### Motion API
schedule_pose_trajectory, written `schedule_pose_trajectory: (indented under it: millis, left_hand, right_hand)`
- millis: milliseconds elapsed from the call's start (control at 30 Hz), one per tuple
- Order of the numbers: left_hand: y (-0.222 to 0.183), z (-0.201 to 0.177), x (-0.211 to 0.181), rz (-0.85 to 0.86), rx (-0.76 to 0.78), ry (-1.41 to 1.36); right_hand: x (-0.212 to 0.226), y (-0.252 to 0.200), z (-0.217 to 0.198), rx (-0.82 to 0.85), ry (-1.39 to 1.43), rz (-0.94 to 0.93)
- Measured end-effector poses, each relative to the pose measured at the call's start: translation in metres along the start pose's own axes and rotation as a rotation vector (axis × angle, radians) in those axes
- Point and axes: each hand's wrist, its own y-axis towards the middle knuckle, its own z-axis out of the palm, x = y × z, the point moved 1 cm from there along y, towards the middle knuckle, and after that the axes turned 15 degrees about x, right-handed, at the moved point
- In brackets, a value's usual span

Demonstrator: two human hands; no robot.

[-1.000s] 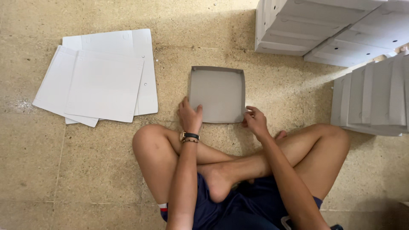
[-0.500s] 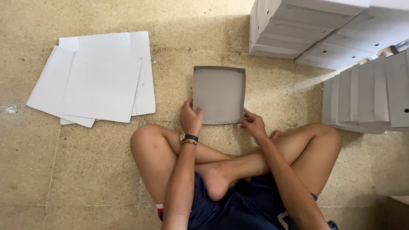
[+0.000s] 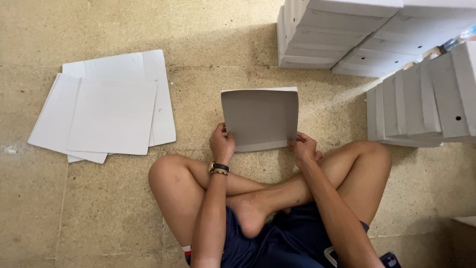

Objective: The person folds and assembles small cardboard boxes by hand while sitting on the floor.

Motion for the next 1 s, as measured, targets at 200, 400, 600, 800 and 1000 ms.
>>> schedule_pose_trajectory:
  millis: [200, 400, 600, 800, 1000]
  left_hand:
    - [-0.005, -0.008, -0.012, -0.007, 0.014, 0.014]
    - [0.007, 0.008, 0.004, 0.025, 0.168, -0.015]
    - [-0.03, -0.008, -0.066, -0.039, 0.439, -0.182]
    - [-0.019, -0.01, -0.048, -0.028, 0.336, -0.152]
    - [-0.021, -0.019, -0.034, 0.144, 0.193, -0.041]
  right_hand:
    - [-0.008, 0.004, -0.008, 0.08, -0.143, -0.023]
    - [0.069, -0.051, 0.011, 0.264, 0.051, -0.061]
    - [0.139, -0.086, -0.019, 0.002, -0.195, -0.509]
    - [0.165, -0.093, -0.031, -0.461, -1.392, -0.984]
    - [0.074, -0.03, -0.003, -0.215, -1.865, -0.525]
